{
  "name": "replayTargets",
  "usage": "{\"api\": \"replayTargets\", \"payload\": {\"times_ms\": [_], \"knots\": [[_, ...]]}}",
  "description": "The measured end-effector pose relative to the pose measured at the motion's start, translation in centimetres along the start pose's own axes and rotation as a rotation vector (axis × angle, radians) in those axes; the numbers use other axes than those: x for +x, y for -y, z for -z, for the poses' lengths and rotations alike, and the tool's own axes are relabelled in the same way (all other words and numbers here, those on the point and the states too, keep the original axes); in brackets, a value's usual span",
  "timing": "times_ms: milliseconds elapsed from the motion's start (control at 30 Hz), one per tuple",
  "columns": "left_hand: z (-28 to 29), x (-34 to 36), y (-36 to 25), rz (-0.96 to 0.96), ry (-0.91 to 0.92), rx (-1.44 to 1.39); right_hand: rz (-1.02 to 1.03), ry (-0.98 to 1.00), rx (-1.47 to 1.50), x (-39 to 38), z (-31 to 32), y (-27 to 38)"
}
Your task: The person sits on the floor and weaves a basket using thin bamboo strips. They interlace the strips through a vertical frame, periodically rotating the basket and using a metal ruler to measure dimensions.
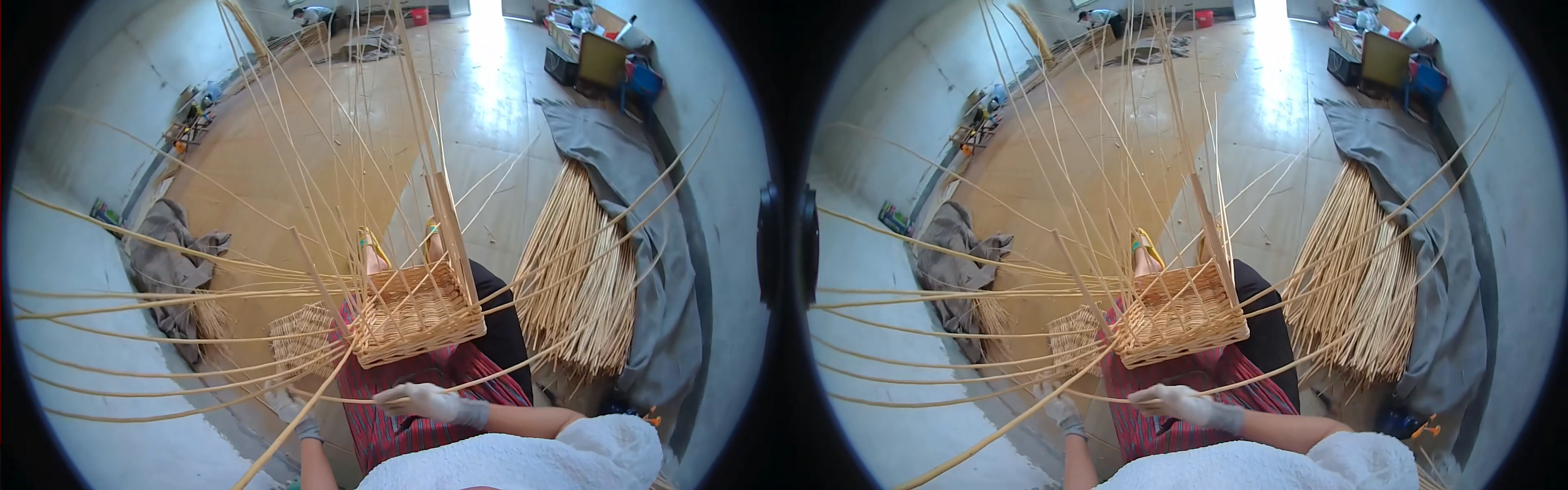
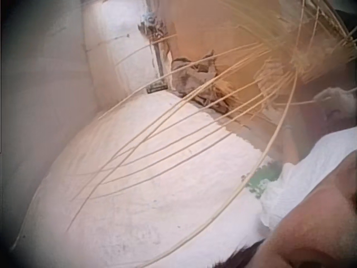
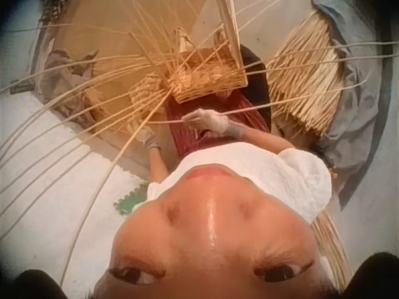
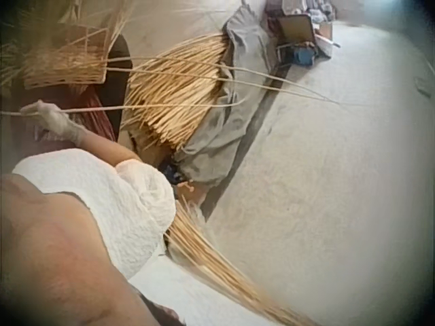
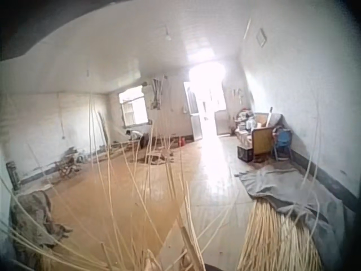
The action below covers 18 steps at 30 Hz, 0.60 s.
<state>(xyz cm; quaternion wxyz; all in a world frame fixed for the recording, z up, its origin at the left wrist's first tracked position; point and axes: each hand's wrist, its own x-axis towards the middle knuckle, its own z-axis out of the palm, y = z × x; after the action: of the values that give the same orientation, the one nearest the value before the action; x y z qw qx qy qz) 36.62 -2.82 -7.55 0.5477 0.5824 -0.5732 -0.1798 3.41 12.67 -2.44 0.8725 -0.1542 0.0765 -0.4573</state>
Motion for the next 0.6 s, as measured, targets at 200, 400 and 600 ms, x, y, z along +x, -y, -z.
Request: {"api": "replayTargets", "payload": {"times_ms": [200,400,600], "knots": [[-2.1,0.5,-3.6,0.364,0.116,-0.039,0.230,0.031,-0.893,1.6,-6.5,0.1],[-1.7,-0.7,0.8,0.284,0.078,-0.039,0.267,0.251,-1.062,3.8,-7.4,0.4],[-1.9,-1.2,0.0,0.310,0.078,-0.148,0.318,0.361,-1.040,5.2,-9.7,-1.0]]}}
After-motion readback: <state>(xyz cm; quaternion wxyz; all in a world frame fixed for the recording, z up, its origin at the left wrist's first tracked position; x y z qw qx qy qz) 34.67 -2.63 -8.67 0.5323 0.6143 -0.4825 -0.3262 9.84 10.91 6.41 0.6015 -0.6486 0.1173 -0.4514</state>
